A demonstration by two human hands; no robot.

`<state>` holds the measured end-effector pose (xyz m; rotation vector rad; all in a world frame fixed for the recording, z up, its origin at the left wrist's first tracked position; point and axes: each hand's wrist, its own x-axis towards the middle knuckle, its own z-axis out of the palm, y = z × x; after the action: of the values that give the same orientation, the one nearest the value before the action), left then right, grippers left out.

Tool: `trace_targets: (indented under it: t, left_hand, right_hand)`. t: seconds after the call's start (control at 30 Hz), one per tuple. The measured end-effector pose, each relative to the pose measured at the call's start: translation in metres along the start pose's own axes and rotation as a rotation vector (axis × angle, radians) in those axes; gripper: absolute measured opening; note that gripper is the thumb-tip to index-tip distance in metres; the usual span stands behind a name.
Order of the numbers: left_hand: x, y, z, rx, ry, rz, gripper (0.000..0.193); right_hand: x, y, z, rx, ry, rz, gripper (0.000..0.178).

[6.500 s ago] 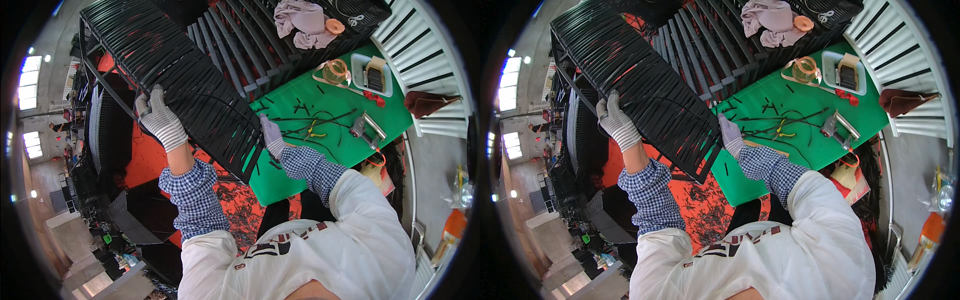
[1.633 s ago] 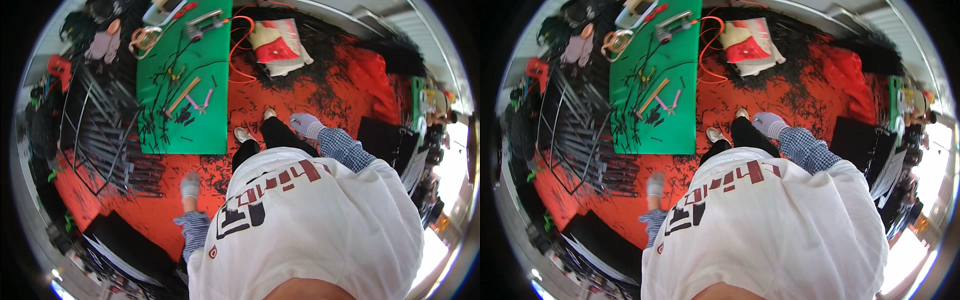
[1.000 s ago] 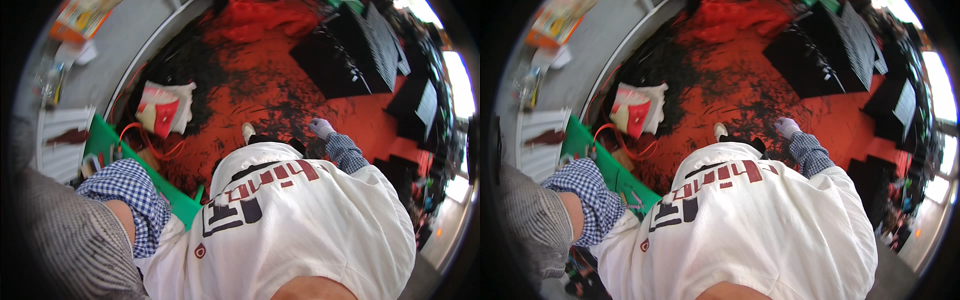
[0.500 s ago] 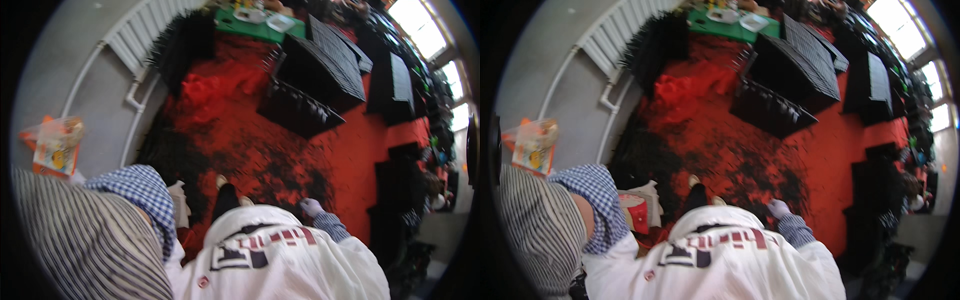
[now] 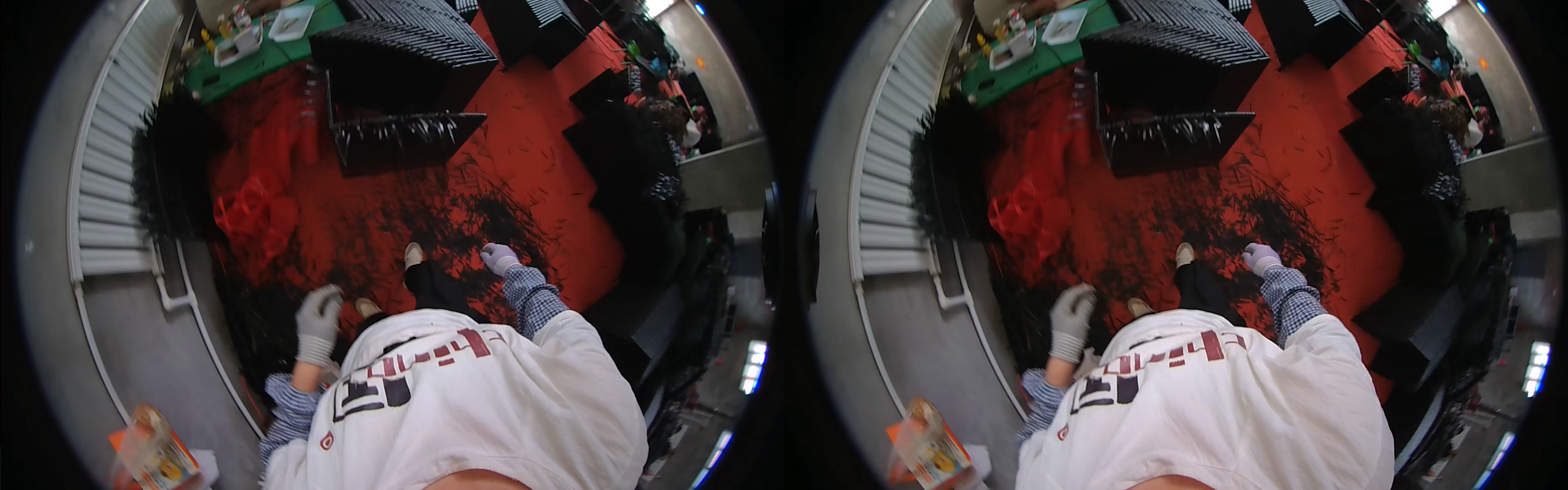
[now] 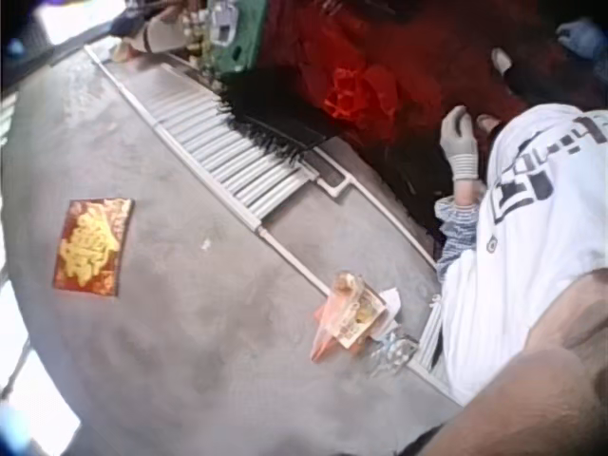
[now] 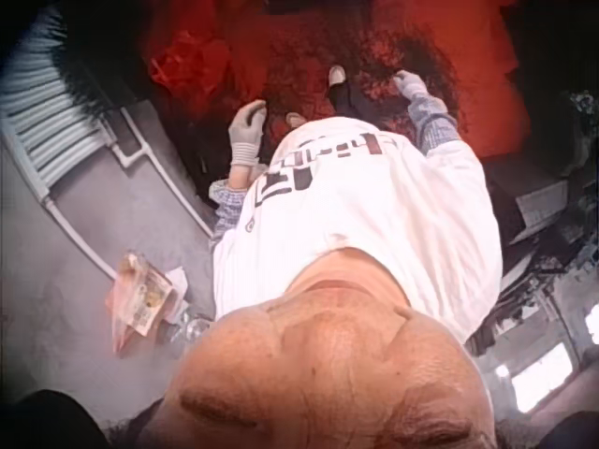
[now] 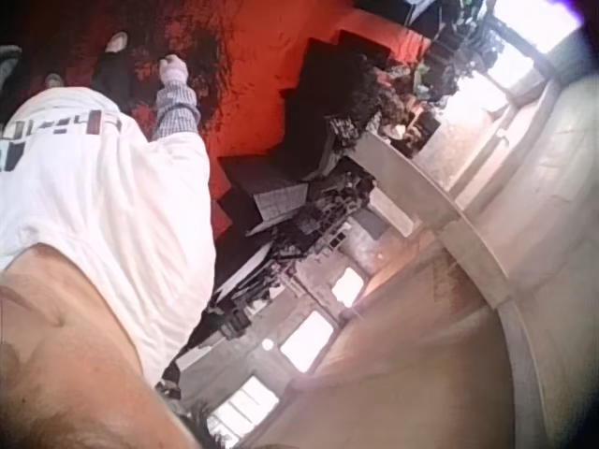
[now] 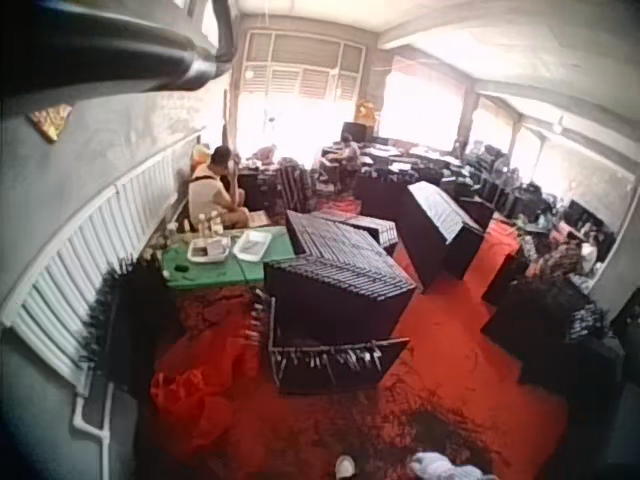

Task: The person handles woven furniture frames, then weaves plastic wicker strips onto a metal frame by hand, securing the strips with a pneumatic staple gun and trimming them with pliers.

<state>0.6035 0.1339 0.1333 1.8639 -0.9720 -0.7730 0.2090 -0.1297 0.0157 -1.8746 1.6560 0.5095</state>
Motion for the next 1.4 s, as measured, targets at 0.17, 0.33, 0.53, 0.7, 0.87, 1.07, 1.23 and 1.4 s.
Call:
trace_targets:
  t: [0.17, 0.33, 0.53, 0.7, 0.87, 1.07, 1.23, 1.4]
  left_hand:
    - [0.022, 0.007, 0.034, 0.231, -0.234, -0.061, 0.02]
    - [0.085, 0.012, 0.038, 0.578, -0.341, -0.169, 0.024]
    - [0.161, 0.047, 0.048, 0.654, -0.273, -0.407, 0.027]
    - [0.228, 0.081, 0.084, 0.542, -0.352, -0.439, 0.028]
    - [0.261, 0.079, 0.077, 0.629, -0.521, -0.474, 0.029]
    - [0.306, 0.057, 0.051, 0.771, -0.593, -0.234, 0.029]
    - [0.352, 0.039, 0.043, 0.716, -0.683, 0.098, 0.026]
    - [0.375, 0.015, 0.042, 0.831, -0.953, 0.394, 0.025]
  right_hand:
    - [0.112, -0.018, -0.069, -0.035, 0.191, 0.02, 0.032]
    - [0.268, -0.044, -0.129, -0.073, 0.389, -0.004, 0.038]
    - [0.41, -0.101, -0.16, -0.288, 0.397, -0.191, 0.041]
    - [0.471, -0.104, -0.157, -0.448, -0.073, -0.222, 0.039]
    - [0.447, -0.099, -0.138, -0.278, -0.012, -0.28, 0.036]
    - [0.355, -0.113, -0.089, -0.131, 0.152, -0.179, 0.036]
    - [0.258, -0.11, -0.056, -0.039, 0.226, -0.003, 0.027]
    - [0.138, -0.103, 0.01, 0.009, 0.328, 0.23, 0.027]
